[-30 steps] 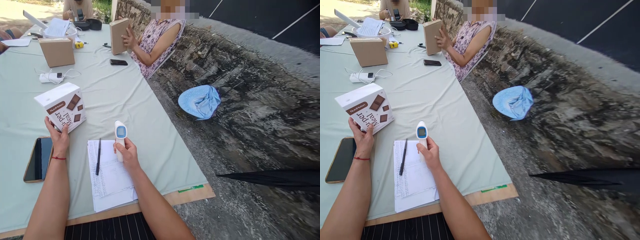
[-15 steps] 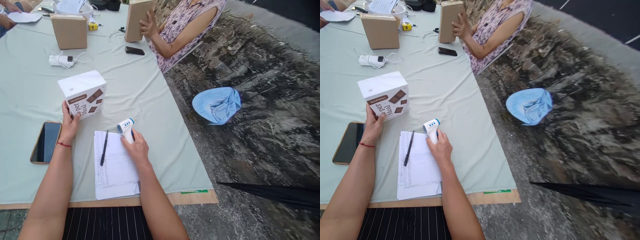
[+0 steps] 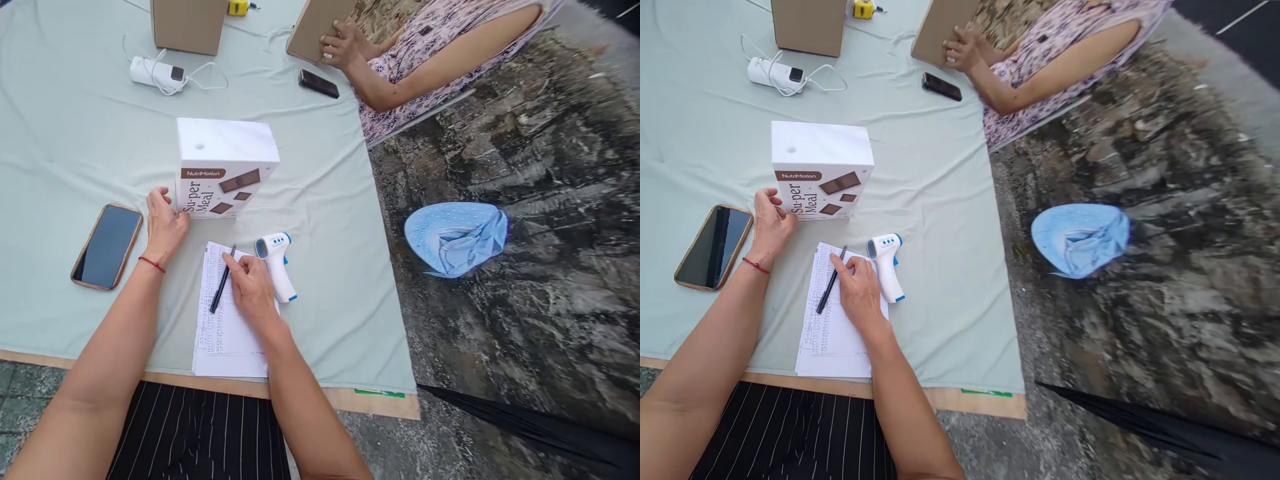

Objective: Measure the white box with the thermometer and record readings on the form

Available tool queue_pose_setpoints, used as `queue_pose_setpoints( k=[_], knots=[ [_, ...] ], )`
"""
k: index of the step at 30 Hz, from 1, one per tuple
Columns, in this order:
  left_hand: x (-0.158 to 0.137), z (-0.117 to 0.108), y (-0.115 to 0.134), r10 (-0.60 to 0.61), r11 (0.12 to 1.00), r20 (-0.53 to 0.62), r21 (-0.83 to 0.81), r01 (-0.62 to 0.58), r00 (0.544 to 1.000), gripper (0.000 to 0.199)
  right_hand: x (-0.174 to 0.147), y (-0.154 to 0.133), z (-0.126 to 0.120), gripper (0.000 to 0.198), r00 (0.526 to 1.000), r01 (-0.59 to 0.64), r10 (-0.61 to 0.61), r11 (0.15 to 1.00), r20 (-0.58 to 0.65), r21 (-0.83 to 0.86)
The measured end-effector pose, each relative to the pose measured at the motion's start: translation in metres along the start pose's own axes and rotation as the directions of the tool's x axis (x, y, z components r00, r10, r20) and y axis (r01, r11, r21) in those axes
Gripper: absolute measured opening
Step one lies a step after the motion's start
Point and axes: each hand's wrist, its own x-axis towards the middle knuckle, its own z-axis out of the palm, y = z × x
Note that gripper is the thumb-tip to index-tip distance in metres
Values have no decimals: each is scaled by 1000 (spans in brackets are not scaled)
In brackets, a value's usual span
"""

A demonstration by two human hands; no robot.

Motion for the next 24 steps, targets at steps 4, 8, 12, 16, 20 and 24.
queue_pose_setpoints(
  k=[4,8,12,16,20,24],
  knots=[
    [-13,-6,20,-168,967,70,203,151,983,13,0,5,-4,27,999,31,-32,999,34,44],
    [-19,-7,28,-184,934,158,336,122,970,16,-2,7,-17,7,991,-30,70,949,-118,313],
    [-24,-3,31,-167,902,247,430,46,955,21,-6,2,-21,10,901,-156,382,728,-206,667],
    [-30,3,35,-135,881,324,472,-37,936,27,-8,-3,-20,8,875,-382,476,567,89,730],
    [-35,9,39,23,888,571,366,-279,821,30,-6,-10,-18,7,825,-501,559,650,87,571],
    [-34,11,41,50,831,721,353,-429,691,30,-5,-16,-16,4,840,-494,538,716,61,493]
  ],
)
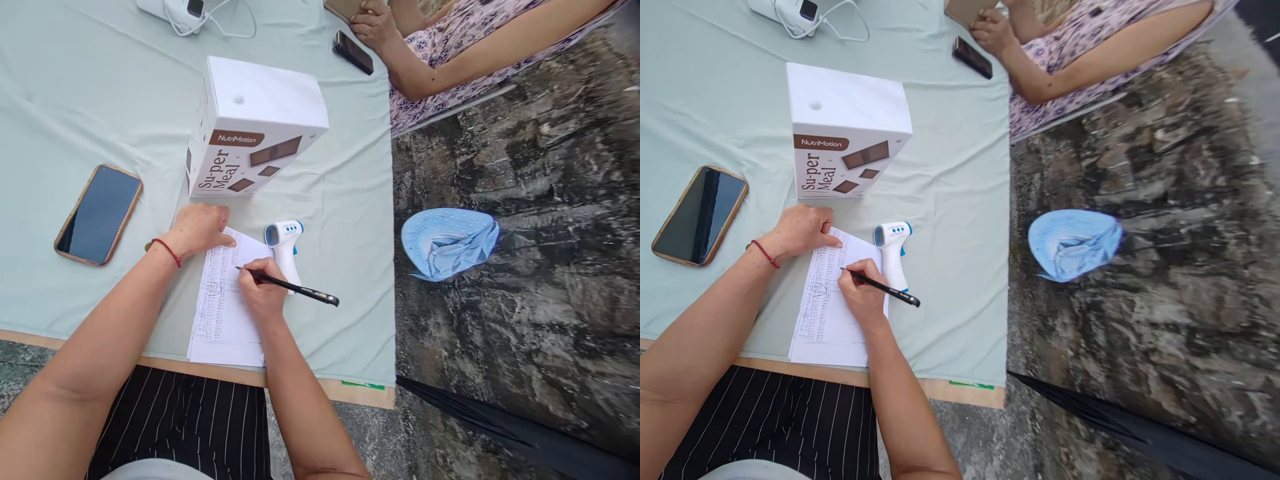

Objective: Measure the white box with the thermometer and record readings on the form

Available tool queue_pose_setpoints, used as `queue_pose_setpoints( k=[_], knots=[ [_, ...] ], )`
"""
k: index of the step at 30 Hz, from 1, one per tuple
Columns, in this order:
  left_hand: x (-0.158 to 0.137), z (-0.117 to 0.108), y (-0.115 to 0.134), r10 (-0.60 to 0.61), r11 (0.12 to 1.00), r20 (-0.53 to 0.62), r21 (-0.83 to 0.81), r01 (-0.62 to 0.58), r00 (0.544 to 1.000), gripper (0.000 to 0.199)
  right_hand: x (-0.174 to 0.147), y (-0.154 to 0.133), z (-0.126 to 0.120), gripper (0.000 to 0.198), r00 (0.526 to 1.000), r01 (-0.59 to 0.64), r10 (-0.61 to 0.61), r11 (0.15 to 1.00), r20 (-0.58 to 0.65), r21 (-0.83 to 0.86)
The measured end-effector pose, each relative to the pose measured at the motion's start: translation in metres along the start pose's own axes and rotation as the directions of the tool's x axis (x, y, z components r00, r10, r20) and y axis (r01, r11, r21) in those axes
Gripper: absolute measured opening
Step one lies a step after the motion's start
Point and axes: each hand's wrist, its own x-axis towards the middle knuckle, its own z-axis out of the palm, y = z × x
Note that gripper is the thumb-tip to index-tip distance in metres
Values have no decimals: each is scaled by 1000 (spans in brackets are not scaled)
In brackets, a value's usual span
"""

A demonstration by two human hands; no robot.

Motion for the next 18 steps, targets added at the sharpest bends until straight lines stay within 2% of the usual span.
queue_pose_setpoints(
  k=[4,18],
  knots=[
    [1,-2,2,-11,999,28,34,10,1000,29,-1,0,0,8,998,46,-45,999,33,-20],
    [1,1,1,5,1000,43,6,-6,999,29,-1,0,0,7,996,45,-43,999,76,-28]
  ],
)
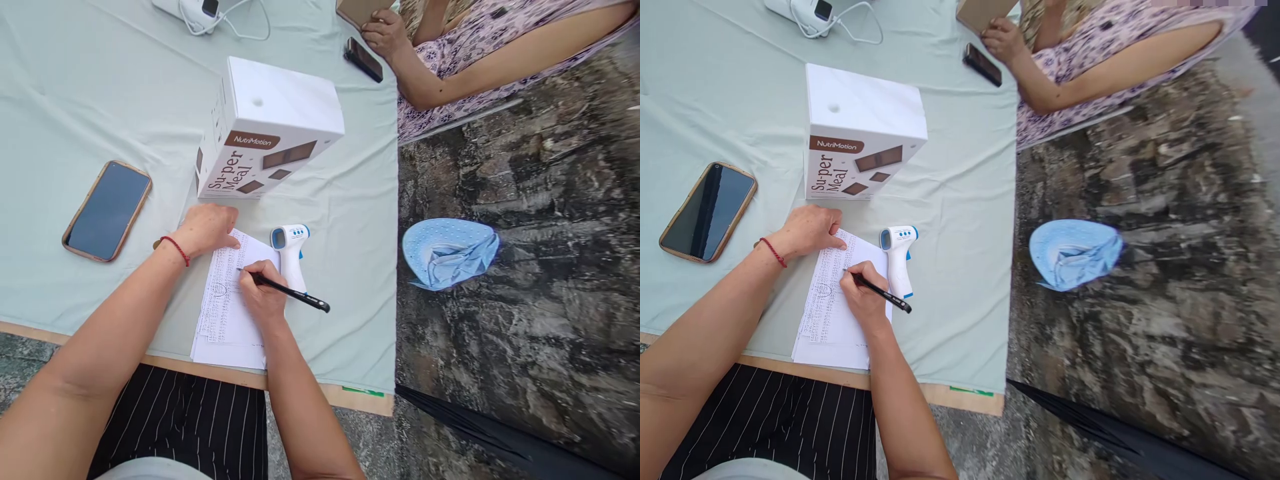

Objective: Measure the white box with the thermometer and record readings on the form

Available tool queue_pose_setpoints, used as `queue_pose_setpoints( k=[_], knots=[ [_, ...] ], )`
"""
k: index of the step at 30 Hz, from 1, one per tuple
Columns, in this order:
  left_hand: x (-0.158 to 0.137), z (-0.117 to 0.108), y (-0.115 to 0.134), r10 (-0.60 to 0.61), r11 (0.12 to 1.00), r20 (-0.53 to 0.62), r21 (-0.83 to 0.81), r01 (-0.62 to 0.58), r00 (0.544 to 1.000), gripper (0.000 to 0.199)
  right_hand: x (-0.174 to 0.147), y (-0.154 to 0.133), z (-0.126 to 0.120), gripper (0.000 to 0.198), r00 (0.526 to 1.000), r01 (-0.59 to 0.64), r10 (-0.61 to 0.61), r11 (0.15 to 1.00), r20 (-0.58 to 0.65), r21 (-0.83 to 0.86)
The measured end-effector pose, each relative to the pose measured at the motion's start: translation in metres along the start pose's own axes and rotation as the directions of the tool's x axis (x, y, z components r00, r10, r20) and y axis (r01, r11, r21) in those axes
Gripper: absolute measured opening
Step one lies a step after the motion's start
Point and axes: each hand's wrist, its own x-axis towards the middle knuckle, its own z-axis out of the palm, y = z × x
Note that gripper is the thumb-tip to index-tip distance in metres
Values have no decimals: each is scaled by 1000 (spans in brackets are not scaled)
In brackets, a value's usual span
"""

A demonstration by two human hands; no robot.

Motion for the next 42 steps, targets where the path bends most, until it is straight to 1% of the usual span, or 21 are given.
queue_pose_setpoints(
  k=[8,13,16,23,28,33,39,42],
  knots=[
    [0,-1,0,-2,1000,2,-16,2,1000,28,0,0,-2,7,1000,0,1,1000,25,-31],
    [1,-1,0,0,1000,9,-9,0,1000,29,1,0,-2,8,1000,9,-10,999,-7,-41],
    [0,-2,1,4,1000,4,-1,-4,1000,28,1,0,-1,8,1000,21,-21,999,-4,-45],
    [0,-2,2,9,1000,9,-12,-9,1000,27,-1,1,-2,9,1000,7,-7,998,-7,-55],
    [0,-1,2,2,1000,13,-17,-2,1000,26,0,1,-2,10,998,-8,4,998,-63,-60],
    [0,-2,2,-1,1000,9,-21,1,1000,27,0,0,-1,9,999,-3,2,999,-32,-45],
    [0,-1,1,3,1000,13,-31,-2,1000,27,1,0,-2,8,998,3,-4,1000,-65,-23],
    [1,-1,1,7,1000,9,-27,-6,1000,27,1,0,-1,8,998,-4,2,999,-61,-33]
  ],
)
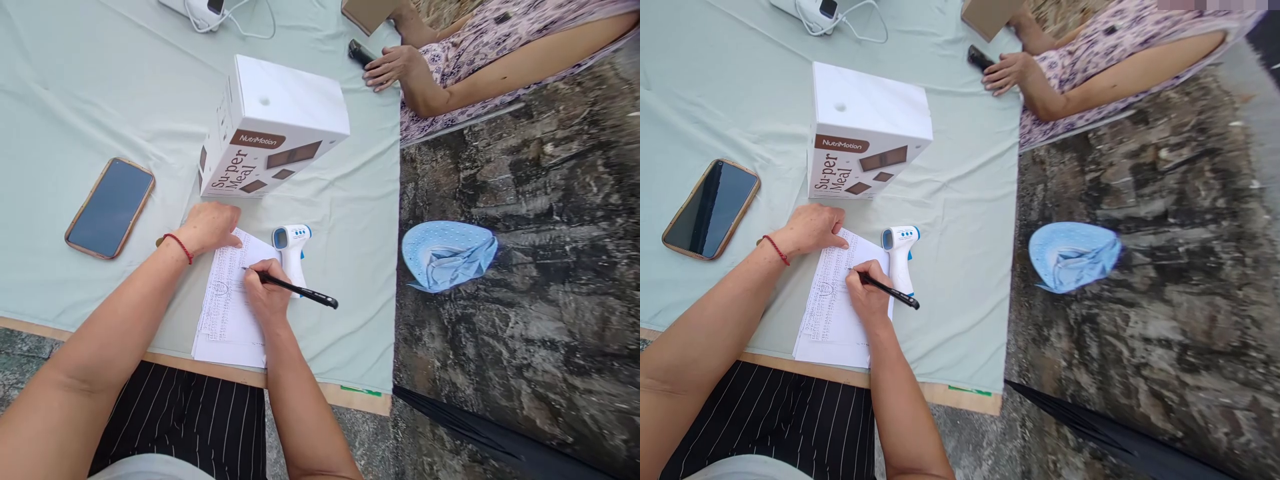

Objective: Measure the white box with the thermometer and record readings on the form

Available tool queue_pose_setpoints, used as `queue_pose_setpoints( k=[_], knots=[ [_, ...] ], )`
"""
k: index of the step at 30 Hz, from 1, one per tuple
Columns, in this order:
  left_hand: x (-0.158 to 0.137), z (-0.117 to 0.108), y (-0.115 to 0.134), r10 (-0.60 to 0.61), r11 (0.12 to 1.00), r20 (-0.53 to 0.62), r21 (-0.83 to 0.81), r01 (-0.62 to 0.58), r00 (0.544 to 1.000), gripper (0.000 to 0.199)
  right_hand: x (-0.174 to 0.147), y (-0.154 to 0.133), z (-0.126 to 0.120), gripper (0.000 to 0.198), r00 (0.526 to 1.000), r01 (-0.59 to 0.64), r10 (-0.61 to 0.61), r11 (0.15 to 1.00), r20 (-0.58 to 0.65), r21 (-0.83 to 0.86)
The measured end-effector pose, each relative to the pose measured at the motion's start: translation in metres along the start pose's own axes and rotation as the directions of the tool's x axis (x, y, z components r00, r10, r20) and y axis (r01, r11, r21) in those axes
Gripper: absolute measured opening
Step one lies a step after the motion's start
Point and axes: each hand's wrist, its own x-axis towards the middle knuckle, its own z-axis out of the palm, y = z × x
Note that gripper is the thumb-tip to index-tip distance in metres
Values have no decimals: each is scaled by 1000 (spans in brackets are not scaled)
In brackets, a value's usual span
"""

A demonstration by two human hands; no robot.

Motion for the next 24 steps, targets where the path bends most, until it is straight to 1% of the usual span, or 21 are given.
queue_pose_setpoints(
  k=[8,18,24],
  knots=[
    [-1,-2,1,5,1000,10,10,-6,1000,27,0,-1,0,8,999,-27,27,1000,25,-14],
    [-1,-1,1,8,1000,-7,9,-8,1000,26,0,-2,0,8,1000,3,-3,1000,8,0],
    [-1,1,0,9,1000,-28,2,-9,1000,26,0,-2,-1,9,1000,-4,4,1000,28,-1]
  ],
)
